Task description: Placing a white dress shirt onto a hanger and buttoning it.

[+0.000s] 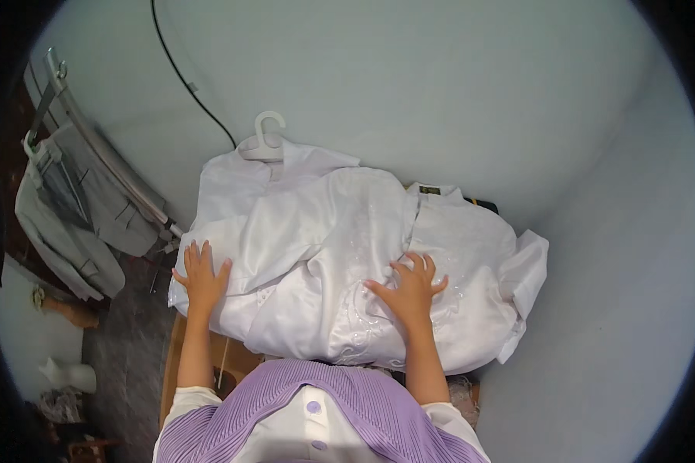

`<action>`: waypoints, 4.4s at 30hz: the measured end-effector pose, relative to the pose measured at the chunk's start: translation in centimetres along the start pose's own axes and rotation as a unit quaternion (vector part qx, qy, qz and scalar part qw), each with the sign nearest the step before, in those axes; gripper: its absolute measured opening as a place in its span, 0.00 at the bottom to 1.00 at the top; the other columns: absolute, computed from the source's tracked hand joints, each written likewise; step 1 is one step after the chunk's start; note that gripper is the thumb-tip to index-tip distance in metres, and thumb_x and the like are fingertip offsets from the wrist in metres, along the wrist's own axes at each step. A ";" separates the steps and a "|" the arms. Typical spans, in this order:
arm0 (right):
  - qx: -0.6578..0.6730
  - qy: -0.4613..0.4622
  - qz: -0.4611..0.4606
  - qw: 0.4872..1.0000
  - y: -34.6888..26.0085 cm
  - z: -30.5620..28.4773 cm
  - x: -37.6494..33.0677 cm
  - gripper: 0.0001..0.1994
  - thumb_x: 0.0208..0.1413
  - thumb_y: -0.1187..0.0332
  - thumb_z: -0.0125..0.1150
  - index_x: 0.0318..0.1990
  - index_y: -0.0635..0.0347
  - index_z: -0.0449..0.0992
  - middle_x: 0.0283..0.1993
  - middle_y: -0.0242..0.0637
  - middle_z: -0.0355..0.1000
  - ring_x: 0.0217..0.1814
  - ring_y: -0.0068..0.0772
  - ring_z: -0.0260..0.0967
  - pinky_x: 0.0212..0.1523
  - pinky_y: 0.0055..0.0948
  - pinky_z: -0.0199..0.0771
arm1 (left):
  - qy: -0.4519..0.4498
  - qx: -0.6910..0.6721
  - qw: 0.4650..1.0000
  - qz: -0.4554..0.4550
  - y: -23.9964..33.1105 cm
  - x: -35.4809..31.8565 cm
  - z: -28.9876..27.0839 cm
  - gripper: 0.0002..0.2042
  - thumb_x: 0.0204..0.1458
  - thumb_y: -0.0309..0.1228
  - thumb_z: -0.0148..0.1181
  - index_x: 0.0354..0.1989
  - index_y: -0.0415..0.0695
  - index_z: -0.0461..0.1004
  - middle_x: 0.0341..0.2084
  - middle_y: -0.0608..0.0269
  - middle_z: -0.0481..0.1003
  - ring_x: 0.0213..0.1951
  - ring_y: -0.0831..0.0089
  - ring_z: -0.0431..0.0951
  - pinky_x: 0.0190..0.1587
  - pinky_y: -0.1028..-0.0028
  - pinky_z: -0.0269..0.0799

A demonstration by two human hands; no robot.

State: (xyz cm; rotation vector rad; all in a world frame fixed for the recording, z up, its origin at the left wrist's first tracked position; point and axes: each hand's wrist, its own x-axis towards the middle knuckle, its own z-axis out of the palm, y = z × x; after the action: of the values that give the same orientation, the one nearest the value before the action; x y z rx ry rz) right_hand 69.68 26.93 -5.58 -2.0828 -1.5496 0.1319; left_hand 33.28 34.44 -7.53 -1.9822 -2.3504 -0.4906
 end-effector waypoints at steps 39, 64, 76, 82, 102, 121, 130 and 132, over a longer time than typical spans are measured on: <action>-0.165 -0.114 -0.107 0.974 -4.0 11.4 9.8 0.27 0.60 0.50 0.35 0.67 0.38 0.52 0.73 0.34 0.40 0.75 0.43 0.34 0.65 0.66 0.17 | -0.044 0.091 0.975 -0.199 -8.5 -2.8 -1.3 0.31 0.55 0.54 0.44 0.65 0.51 0.56 0.66 0.57 0.52 0.68 0.57 0.44 0.63 0.41 0.31; -0.118 -0.203 -0.234 0.944 -14.5 13.3 3.1 0.28 0.58 0.49 0.43 0.66 0.39 0.55 0.71 0.40 0.46 0.74 0.44 0.38 0.67 0.58 0.26 | 0.045 -0.182 0.955 0.229 -1.3 -6.2 4.0 0.22 0.54 0.42 0.50 0.57 0.49 0.67 0.57 0.62 0.65 0.60 0.68 0.62 0.62 0.52 0.47; -0.119 -0.171 -0.229 0.951 -14.7 14.3 3.4 0.27 0.57 0.53 0.46 0.65 0.39 0.58 0.70 0.39 0.50 0.73 0.41 0.41 0.67 0.58 0.25 | 0.243 -0.268 0.931 -0.047 -19.7 -11.9 6.9 0.36 0.59 0.49 0.38 0.66 0.34 0.38 0.66 0.37 0.40 0.67 0.44 0.41 0.63 0.43 0.33; -0.113 -0.172 -0.226 0.952 -14.8 14.4 3.4 0.27 0.57 0.53 0.47 0.65 0.39 0.58 0.70 0.38 0.49 0.73 0.40 0.41 0.67 0.59 0.24 | -0.183 -0.104 0.945 -0.249 -21.8 -9.5 8.5 0.32 0.58 0.55 0.34 0.68 0.52 0.48 0.68 0.49 0.40 0.70 0.56 0.35 0.61 0.36 0.26; -0.089 -0.144 -0.226 0.959 -14.3 13.3 3.1 0.26 0.56 0.52 0.48 0.64 0.38 0.60 0.69 0.38 0.52 0.72 0.40 0.44 0.67 0.59 0.23 | 0.081 -0.336 0.931 0.117 -18.3 -0.4 0.8 0.32 0.59 0.50 0.39 0.65 0.40 0.52 0.64 0.47 0.54 0.65 0.56 0.54 0.65 0.58 0.44; -0.090 -0.152 -0.236 0.955 -14.3 13.5 2.8 0.25 0.58 0.50 0.45 0.63 0.37 0.60 0.69 0.35 0.52 0.72 0.38 0.45 0.67 0.58 0.26 | -0.073 -0.149 0.939 0.303 -8.1 3.8 3.6 0.31 0.52 0.56 0.47 0.61 0.52 0.61 0.63 0.59 0.58 0.65 0.65 0.54 0.64 0.49 0.40; -0.110 -0.136 -0.231 0.957 -14.0 13.7 3.6 0.26 0.57 0.49 0.44 0.64 0.38 0.58 0.70 0.35 0.50 0.72 0.40 0.44 0.67 0.59 0.27 | 0.074 -0.165 0.983 -0.046 -14.9 -0.6 -3.4 0.24 0.54 0.41 0.51 0.58 0.43 0.64 0.60 0.53 0.62 0.63 0.55 0.57 0.62 0.44 0.41; -0.107 -0.134 -0.244 0.955 -14.2 13.9 3.5 0.26 0.58 0.49 0.42 0.64 0.39 0.58 0.70 0.37 0.50 0.72 0.41 0.45 0.66 0.60 0.27 | 0.079 -0.197 0.975 0.072 -10.7 -0.8 -3.8 0.27 0.52 0.40 0.54 0.60 0.46 0.62 0.61 0.51 0.59 0.64 0.55 0.54 0.62 0.45 0.45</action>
State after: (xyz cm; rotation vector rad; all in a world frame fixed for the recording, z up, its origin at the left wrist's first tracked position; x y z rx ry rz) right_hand 53.32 37.89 -9.95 -1.8213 -2.2879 0.0674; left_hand 22.46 31.21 -6.39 -2.1459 -2.1219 -1.1329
